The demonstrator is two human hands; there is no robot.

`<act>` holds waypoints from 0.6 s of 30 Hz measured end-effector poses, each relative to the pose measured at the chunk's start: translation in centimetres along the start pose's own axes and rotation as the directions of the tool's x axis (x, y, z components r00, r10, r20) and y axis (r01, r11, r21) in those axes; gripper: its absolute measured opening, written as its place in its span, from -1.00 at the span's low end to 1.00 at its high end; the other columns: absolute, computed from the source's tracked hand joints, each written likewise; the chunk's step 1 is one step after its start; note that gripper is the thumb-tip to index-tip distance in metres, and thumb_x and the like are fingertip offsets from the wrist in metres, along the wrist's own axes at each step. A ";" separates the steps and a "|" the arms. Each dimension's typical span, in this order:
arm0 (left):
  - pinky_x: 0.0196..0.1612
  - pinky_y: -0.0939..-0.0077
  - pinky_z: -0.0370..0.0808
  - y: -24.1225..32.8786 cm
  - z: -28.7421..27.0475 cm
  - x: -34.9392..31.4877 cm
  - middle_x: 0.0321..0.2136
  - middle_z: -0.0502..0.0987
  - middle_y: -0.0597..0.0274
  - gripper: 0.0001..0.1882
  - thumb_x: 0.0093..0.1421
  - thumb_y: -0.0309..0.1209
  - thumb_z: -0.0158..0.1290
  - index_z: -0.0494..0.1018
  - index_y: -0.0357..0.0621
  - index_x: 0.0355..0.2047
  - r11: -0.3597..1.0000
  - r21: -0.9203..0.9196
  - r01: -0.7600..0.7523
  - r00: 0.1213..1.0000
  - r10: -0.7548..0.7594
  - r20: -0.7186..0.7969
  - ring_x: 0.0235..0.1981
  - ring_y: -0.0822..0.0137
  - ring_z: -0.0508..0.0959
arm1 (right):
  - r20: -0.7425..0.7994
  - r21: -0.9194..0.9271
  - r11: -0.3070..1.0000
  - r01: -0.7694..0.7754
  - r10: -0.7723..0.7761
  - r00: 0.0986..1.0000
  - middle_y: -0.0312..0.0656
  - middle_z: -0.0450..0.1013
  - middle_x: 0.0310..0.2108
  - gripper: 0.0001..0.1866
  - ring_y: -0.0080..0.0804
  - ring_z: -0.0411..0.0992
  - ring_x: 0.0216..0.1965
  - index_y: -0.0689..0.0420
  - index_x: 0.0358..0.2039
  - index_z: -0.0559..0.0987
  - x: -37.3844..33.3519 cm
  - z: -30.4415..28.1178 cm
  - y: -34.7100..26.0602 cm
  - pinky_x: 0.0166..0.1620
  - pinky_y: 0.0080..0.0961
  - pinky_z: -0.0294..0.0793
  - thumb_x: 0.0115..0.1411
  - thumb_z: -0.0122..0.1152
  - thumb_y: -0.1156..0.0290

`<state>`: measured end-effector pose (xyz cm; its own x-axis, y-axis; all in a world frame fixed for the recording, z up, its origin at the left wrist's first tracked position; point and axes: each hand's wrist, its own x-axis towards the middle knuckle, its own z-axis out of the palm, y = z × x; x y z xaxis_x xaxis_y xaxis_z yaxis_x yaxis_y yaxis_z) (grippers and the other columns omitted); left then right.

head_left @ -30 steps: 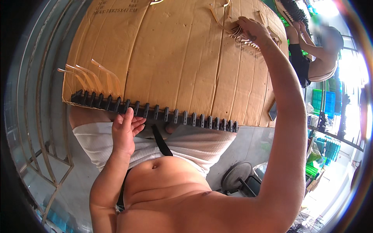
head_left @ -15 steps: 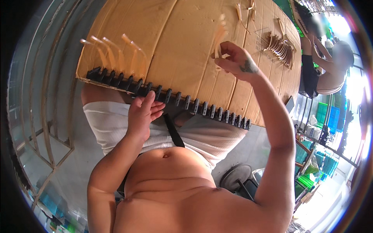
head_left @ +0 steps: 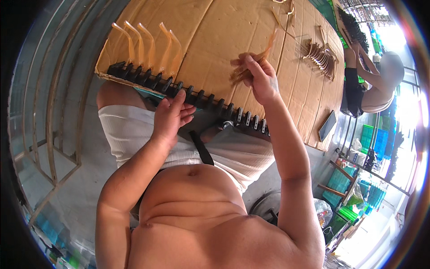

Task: The person assembles wooden hanger parts onto a black plastic frame by hand, inserting each piece into slots and then placing the completed unit onto a nearby rack. The process is repeated with multiple hanger frames.

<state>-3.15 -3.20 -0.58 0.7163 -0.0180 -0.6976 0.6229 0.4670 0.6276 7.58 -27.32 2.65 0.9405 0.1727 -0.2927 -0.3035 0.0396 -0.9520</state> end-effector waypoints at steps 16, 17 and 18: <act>-0.26 0.48 0.53 -0.5 0.5 -0.3 -0.39 0.46 0.20 -0.64 0.18 -0.12 0.12 0.30 -0.12 -0.32 0.993 -0.013 -0.113 0.993 0.113 -0.020 -0.31 0.30 0.58 | -0.029 -0.648 0.714 0.266 -0.372 0.928 -0.17 0.56 -0.44 -0.75 -0.47 0.52 -0.40 0.17 -0.23 0.61 1.8 6.0 2.2 -0.28 -0.54 0.46 0.13 0.22 0.31; -0.26 0.48 0.53 -0.3 0.3 -0.4 -0.39 0.47 0.20 -0.65 0.18 -0.13 0.13 0.30 -0.12 -0.33 0.993 -0.014 -0.120 0.992 0.119 -0.027 -0.32 0.30 0.58 | -0.055 -0.640 0.732 0.233 -0.347 0.936 -0.17 0.56 -0.44 -0.76 -0.46 0.52 -0.40 0.17 -0.24 0.61 1.4 6.3 2.0 -0.28 -0.53 0.46 0.13 0.22 0.31; -0.25 0.48 0.53 -0.3 0.0 -0.3 -0.39 0.46 0.20 -0.65 0.18 -0.13 0.13 0.29 -0.12 -0.33 0.992 -0.024 -0.127 0.991 0.126 -0.032 -0.32 0.30 0.58 | -0.082 -0.631 0.749 0.200 -0.321 0.943 -0.17 0.56 -0.44 -0.76 -0.46 0.53 -0.40 0.17 -0.24 0.61 1.1 6.5 1.9 -0.28 -0.53 0.46 0.13 0.22 0.31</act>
<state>-3.51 -3.31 -0.55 0.7789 0.0695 -0.6233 0.5189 0.4867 0.7027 7.08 -20.69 1.12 0.9973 0.0698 0.0223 0.0575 -0.5567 -0.8287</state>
